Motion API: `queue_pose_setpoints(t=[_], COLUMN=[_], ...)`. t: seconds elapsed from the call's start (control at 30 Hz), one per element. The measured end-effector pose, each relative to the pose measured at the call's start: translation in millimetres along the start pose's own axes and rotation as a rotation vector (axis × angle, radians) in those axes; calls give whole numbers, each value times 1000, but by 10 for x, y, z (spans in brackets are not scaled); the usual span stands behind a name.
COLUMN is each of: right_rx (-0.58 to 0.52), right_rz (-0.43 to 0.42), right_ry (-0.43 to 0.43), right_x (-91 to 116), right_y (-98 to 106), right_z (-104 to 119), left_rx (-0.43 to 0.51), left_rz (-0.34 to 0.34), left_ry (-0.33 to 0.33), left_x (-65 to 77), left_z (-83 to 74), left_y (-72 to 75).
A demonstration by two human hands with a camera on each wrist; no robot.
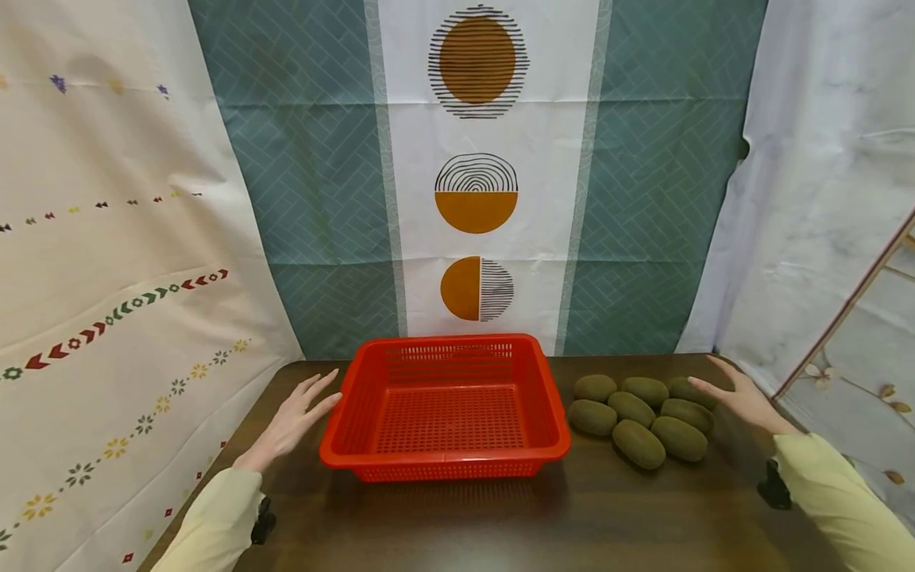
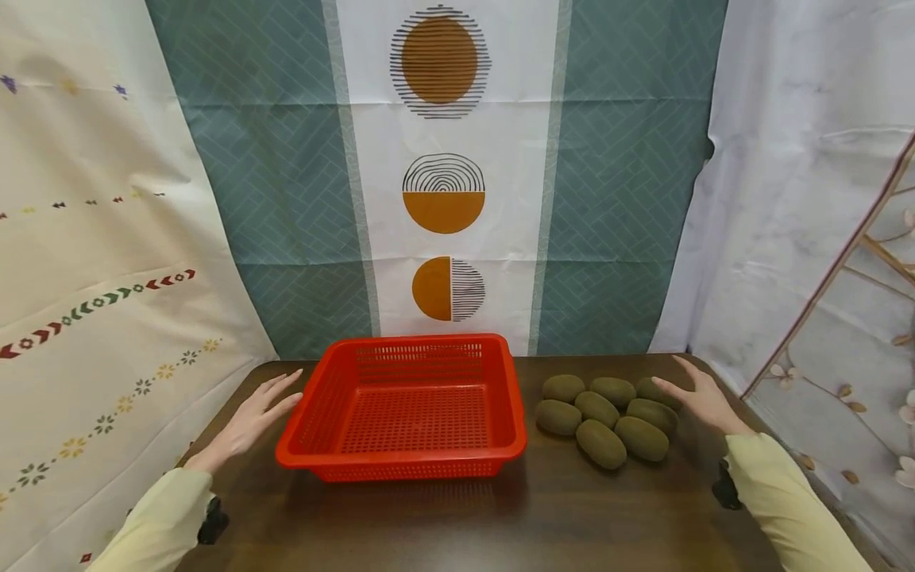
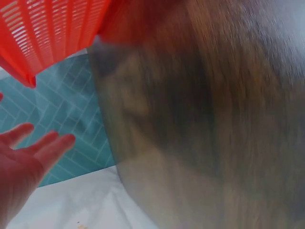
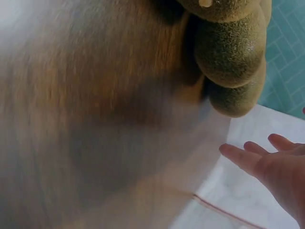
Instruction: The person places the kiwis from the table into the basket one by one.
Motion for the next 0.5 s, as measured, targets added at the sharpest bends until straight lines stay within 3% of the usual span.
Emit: queue_pose_setpoints(t=[0.13, 0.27, 0.5], right_rx=[-66, -100, -297], right_rz=[4, -1, 10], right_ry=[-64, -120, -189], right_x=[9, 25, 40], right_y=[-27, -57, -128], right_z=[-80, -187, -357], left_rx=[70, 227, 450], left_rz=[-56, -98, -129], left_ry=[7, 21, 95], left_x=[-17, -15, -37], left_z=[22, 33, 75], left_y=[-25, -67, -180])
Point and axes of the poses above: each hand's wrist, its own x-axis away from the middle knuckle, its own y-axis out of the back of the hand, z = x × y, the point moved 4 cm from there along -x, towards the middle knuckle, and after that the axes turned 6 degrees about -y, right-handed, at the moved point
